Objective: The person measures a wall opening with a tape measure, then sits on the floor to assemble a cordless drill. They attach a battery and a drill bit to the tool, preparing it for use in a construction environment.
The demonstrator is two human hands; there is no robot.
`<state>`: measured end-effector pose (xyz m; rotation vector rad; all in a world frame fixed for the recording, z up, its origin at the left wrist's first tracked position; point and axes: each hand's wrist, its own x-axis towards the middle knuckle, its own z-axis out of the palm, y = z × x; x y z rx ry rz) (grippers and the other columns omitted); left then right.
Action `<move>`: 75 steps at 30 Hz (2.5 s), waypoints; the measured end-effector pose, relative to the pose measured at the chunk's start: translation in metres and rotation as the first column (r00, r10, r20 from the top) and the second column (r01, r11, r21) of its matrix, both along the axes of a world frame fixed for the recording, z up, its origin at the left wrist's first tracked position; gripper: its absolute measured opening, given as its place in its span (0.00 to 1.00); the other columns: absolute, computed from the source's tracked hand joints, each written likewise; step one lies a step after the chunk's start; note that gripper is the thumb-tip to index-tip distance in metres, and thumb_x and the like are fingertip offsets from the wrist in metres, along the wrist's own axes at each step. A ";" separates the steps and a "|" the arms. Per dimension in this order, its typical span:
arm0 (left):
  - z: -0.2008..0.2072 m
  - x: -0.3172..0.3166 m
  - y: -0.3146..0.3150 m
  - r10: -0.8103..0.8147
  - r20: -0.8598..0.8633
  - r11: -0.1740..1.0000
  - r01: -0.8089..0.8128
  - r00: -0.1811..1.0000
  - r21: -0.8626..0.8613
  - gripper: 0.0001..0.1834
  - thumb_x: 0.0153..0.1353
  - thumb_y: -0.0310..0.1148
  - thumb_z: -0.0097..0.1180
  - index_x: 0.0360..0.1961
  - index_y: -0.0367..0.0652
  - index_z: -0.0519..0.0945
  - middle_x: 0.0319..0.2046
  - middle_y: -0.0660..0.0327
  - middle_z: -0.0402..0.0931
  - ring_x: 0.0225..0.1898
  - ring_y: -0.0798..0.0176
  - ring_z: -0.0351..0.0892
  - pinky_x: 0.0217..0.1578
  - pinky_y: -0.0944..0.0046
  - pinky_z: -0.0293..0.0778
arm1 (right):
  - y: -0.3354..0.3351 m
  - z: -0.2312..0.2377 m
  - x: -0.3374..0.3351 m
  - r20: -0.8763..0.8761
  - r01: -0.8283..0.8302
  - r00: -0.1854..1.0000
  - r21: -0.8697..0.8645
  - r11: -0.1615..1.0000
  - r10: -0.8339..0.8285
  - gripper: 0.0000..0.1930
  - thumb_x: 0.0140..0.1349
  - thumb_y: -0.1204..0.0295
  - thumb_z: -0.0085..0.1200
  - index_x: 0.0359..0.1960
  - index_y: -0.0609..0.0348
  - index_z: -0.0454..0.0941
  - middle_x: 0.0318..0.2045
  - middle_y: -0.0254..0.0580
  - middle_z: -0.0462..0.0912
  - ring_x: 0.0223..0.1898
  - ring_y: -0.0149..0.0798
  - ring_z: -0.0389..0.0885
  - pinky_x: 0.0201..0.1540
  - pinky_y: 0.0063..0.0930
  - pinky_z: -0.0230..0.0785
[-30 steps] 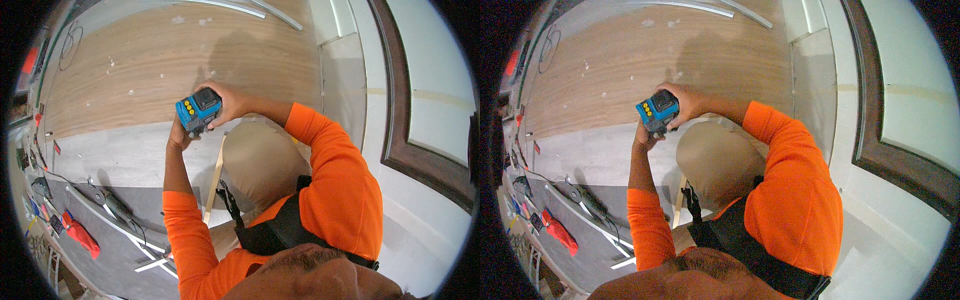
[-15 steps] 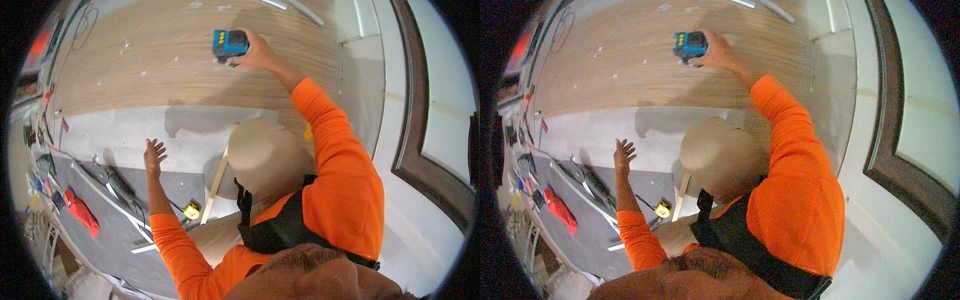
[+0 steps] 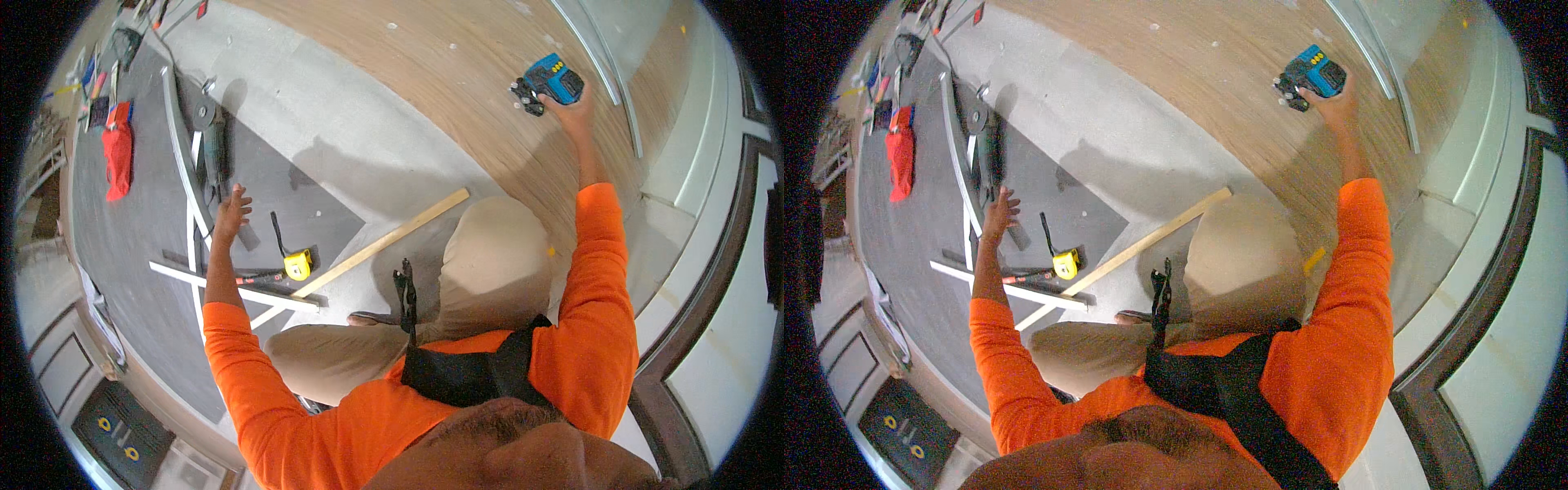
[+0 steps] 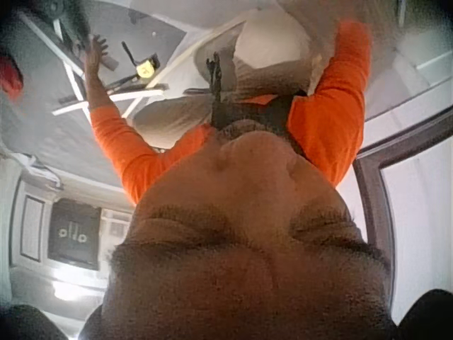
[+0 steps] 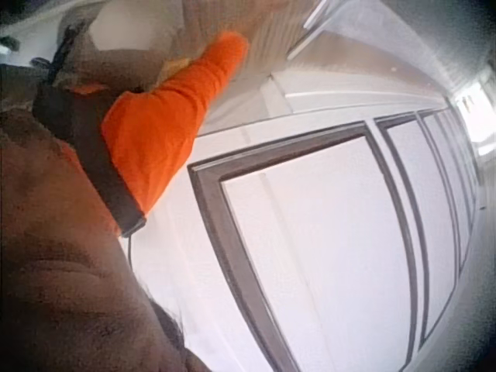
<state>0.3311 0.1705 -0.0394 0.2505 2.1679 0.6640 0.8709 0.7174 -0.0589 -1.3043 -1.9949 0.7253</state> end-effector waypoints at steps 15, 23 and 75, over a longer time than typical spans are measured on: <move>-0.009 0.006 -0.128 0.152 -0.139 0.988 -0.145 0.979 0.060 0.47 0.64 0.70 0.41 0.60 0.32 0.73 0.51 0.47 0.79 0.51 0.50 0.80 0.41 0.56 0.76 | -0.018 0.031 -0.015 0.055 -0.111 0.992 -0.067 0.992 0.115 0.36 0.42 0.65 0.78 0.52 0.64 0.72 0.43 0.43 0.81 0.44 0.38 0.80 0.48 0.32 0.74; -0.018 0.041 -0.159 0.227 -0.142 0.958 -0.194 0.964 0.212 0.40 0.66 0.65 0.46 0.59 0.35 0.75 0.49 0.50 0.80 0.48 0.56 0.79 0.44 0.59 0.73 | -0.017 0.038 -0.011 0.261 -0.067 0.962 -0.043 0.997 0.076 0.43 0.50 0.54 0.72 0.62 0.69 0.68 0.57 0.54 0.75 0.58 0.47 0.73 0.63 0.37 0.62; -0.070 0.293 -0.386 0.444 -0.820 0.690 -0.721 0.361 0.056 0.25 0.62 0.48 0.58 0.50 0.37 0.81 0.52 0.43 0.77 0.54 0.41 0.75 0.58 0.50 0.69 | -0.019 0.073 -0.092 0.175 -0.144 0.984 0.860 0.490 -0.020 0.41 0.58 0.45 0.61 0.59 0.72 0.69 0.49 0.68 0.78 0.51 0.65 0.77 0.54 0.54 0.70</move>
